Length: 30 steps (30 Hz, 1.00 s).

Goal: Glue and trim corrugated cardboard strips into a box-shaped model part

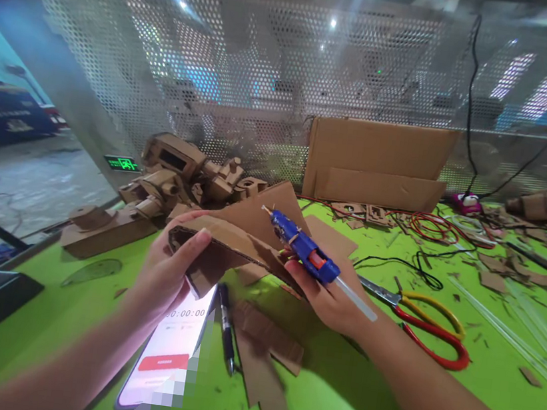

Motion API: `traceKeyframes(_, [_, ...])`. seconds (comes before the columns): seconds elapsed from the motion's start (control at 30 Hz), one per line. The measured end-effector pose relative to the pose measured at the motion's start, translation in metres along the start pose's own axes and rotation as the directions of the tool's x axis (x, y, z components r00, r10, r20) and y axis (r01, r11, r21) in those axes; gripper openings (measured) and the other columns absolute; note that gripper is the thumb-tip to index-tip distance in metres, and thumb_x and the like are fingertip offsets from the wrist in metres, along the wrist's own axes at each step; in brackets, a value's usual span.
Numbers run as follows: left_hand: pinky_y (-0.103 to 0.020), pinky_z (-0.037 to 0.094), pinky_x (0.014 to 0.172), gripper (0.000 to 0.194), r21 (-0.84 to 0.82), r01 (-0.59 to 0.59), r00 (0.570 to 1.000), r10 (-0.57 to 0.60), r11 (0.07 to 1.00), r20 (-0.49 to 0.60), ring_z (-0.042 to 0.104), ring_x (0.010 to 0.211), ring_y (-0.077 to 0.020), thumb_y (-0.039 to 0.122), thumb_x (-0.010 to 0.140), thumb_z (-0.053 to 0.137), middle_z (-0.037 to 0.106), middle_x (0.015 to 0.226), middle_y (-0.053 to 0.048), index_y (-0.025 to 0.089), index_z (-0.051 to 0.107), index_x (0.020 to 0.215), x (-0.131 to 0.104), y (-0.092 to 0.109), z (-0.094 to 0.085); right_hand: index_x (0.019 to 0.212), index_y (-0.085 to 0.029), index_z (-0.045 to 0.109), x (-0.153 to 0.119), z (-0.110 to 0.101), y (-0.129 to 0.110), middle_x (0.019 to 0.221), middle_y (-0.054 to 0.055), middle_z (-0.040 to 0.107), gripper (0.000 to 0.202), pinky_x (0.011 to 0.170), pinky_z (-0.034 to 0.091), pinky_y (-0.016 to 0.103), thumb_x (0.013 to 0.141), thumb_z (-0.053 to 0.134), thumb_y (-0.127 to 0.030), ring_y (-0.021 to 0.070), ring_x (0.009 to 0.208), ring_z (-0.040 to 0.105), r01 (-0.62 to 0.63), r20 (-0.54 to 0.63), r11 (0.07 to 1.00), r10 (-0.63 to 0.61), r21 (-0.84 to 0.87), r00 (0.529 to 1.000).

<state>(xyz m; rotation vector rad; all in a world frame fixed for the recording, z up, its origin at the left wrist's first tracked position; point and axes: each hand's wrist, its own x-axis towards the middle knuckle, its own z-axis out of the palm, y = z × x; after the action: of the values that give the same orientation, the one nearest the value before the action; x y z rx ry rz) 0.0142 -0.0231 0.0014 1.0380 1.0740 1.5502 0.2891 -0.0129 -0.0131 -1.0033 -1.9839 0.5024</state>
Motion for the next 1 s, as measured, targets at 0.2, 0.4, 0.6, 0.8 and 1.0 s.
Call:
traceKeyframes(0.2, [-0.036,0.065,0.074,0.070,-0.084,0.072,0.997,-0.069,0.994,0.035,0.076,0.081,-0.0224,0.042,0.072,0.093,0.075,0.098,-0.003,0.026,0.057,0.130,-0.002,0.008,0.003,0.119,-0.031,0.073,-0.003,-0.001,-0.005,0.114,0.003,0.081,0.023,0.094,0.064,0.044,0.104,0.061,-0.043,0.0275,0.104,0.078,-0.004,0.088,0.999,-0.001,0.049,0.996])
traceKeyframes(0.4, [-0.037,0.065,0.074,0.065,-0.112,0.115,0.993,-0.113,0.987,0.021,0.075,0.076,-0.0211,0.033,0.070,0.087,0.075,0.094,-0.002,0.024,0.058,0.127,0.000,0.013,0.003,0.116,-0.032,0.075,-0.003,-0.005,-0.006,0.111,0.004,0.083,0.025,0.093,0.066,0.043,0.104,0.060,-0.048,0.0278,0.104,0.079,0.030,-0.001,0.999,-0.030,0.032,1.000])
traceKeyframes(0.6, [-0.043,0.064,0.080,0.064,0.028,0.197,0.977,-0.199,0.980,0.076,0.076,0.087,-0.0265,0.043,0.076,0.079,0.075,0.102,-0.006,0.023,0.057,0.132,0.005,0.005,0.006,0.118,-0.031,0.074,-0.001,-0.008,-0.006,0.113,0.004,0.081,0.029,0.094,0.063,0.044,0.106,0.055,-0.048,0.0278,0.103,0.077,0.010,0.042,0.999,-0.009,-0.037,0.999])
traceKeyframes(0.8, [-0.055,0.044,0.110,0.042,0.521,0.016,0.997,-0.055,0.853,0.059,0.062,0.120,-0.0380,0.052,0.076,0.086,0.072,0.122,-0.013,0.023,0.080,0.105,0.009,-0.001,0.001,0.114,-0.027,0.076,0.005,-0.011,0.001,0.107,0.006,0.083,0.029,0.089,0.064,0.043,0.105,0.058,-0.047,0.0290,0.098,0.078,-0.031,-0.013,0.993,0.030,-0.115,0.999])
traceKeyframes(1.0, [-0.046,0.047,0.104,0.030,0.603,-0.242,0.965,0.126,0.760,0.228,0.067,0.116,-0.0313,0.054,0.090,0.076,0.078,0.120,-0.007,0.030,0.082,0.108,0.005,-0.002,-0.002,0.113,-0.028,0.075,0.002,-0.009,-0.014,0.108,0.005,0.081,0.026,0.080,0.062,0.037,0.103,0.062,-0.047,0.0268,0.095,0.076,0.013,0.127,0.995,-0.001,-0.095,0.992])
